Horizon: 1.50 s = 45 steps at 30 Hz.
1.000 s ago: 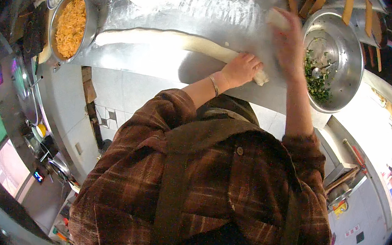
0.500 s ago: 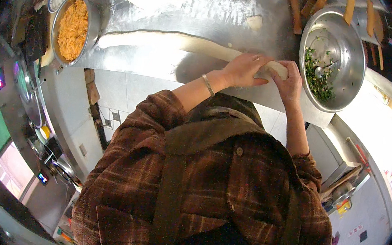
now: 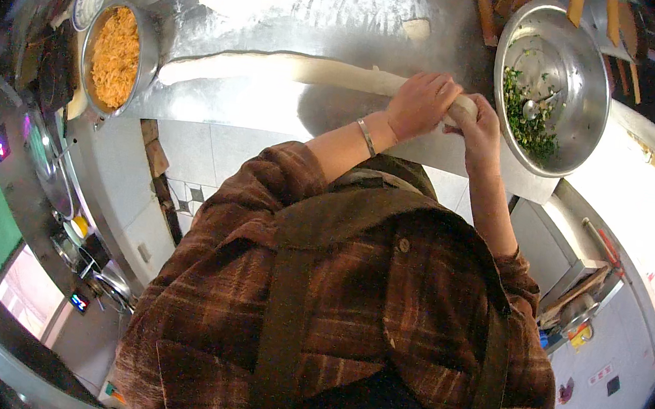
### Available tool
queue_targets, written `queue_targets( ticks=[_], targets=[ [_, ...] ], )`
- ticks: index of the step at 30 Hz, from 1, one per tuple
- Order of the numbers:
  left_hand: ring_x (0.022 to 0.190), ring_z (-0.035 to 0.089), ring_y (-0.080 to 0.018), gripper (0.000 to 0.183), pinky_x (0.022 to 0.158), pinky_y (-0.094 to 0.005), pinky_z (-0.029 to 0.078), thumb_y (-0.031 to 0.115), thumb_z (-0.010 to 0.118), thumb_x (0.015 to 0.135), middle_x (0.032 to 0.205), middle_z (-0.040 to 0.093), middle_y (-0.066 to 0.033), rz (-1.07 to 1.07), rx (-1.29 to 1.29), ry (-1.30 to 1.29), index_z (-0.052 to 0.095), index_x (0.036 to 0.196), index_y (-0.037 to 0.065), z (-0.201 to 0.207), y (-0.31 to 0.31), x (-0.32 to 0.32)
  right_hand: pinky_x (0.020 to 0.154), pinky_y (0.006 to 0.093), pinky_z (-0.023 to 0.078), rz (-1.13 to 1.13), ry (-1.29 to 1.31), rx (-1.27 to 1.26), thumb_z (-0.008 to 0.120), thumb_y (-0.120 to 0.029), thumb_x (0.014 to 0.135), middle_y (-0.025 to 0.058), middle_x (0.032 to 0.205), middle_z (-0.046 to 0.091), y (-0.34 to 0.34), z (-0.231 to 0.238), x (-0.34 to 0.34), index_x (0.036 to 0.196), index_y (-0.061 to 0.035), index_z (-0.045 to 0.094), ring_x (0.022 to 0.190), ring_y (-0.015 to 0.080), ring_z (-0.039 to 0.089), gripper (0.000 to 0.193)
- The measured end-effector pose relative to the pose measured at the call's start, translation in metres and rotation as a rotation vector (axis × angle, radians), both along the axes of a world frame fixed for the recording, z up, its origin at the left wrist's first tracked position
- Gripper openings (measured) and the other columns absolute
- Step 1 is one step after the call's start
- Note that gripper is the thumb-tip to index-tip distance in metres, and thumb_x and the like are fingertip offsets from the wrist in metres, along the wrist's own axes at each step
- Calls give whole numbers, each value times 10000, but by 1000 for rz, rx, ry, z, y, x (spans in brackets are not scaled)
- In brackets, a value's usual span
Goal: The person rolls a long dough rope on a floured countertop, pinches off small pieces, and shapes them into round dumpling wrappers. They repeatedly move to the stove to ladle broth into a bowl, then return to continue shaping the dough pieces.
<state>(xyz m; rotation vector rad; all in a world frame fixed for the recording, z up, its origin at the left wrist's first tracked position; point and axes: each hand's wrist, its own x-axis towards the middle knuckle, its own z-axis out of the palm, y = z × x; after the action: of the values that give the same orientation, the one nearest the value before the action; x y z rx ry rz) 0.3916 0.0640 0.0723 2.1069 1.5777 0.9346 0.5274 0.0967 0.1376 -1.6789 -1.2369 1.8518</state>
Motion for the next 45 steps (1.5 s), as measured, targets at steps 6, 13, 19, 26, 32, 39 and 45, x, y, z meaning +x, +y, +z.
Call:
queue_targets(
  ticks=[6, 13, 19, 26, 32, 39, 45],
  targets=[
    [862, 571, -199, 251, 750, -347, 431, 180, 520, 816, 923, 591, -35, -105, 40, 378, 556, 1052, 103, -24, -7, 9, 772, 311, 516, 54, 251, 587, 692, -123, 787, 111, 1033, 603, 36, 131, -17, 1069, 5, 533, 945, 186, 596, 349],
    [986, 561, -225, 426, 843, -383, 457, 253, 617, 788, 1050, 592, -72, -145, -223, 411, 523, 1183, 124, -40, -22, -28, 940, 340, 427, 437, -245, 1205, 688, -136, 787, 142, 1283, 487, 76, 28, -78, 1232, -68, 478, 1166, 258, 491, 497],
    [901, 589, -301, 349, 745, -400, 463, 266, 629, 799, 940, 616, -131, 185, -391, -413, 579, 1064, 44, -15, -15, -58, 864, 322, 454, 482, -143, 511, 670, -171, 806, 110, 1093, 591, 18, -46, -35, 1177, -59, 535, 968, 256, 575, 411],
    [936, 585, -311, 519, 784, -417, 469, 241, 670, 756, 1012, 605, -128, 5, -325, -170, 495, 1213, 69, 18, -15, -61, 761, 357, 470, 439, -337, 759, 706, -228, 762, 127, 993, 611, 18, -31, -33, 1004, -45, 571, 883, 276, 600, 332],
    [1037, 540, -334, 825, 856, -427, 457, 126, 735, 648, 1155, 546, -126, -39, -83, -209, 329, 1367, 112, 15, -4, -46, 727, 339, 465, 323, -280, 623, 704, -229, 777, 129, 914, 620, 10, -25, -31, 998, -37, 573, 824, 243, 598, 321],
    [945, 561, -342, 683, 786, -419, 466, 68, 736, 602, 1026, 565, -116, 59, -132, -180, 429, 1211, 96, 18, -7, -36, 611, 266, 469, 145, -92, 308, 693, -227, 795, 63, 848, 611, 6, -28, -33, 1025, -19, 575, 747, 141, 577, 332],
    [861, 567, -319, 441, 723, -412, 464, 124, 677, 683, 913, 553, -91, 20, 7, 43, 507, 1081, 37, -11, 6, -39, 612, 270, 496, 8, 237, -58, 623, -228, 845, 53, 921, 602, 21, 73, -47, 1060, -18, 564, 806, 146, 589, 307]
  ],
)
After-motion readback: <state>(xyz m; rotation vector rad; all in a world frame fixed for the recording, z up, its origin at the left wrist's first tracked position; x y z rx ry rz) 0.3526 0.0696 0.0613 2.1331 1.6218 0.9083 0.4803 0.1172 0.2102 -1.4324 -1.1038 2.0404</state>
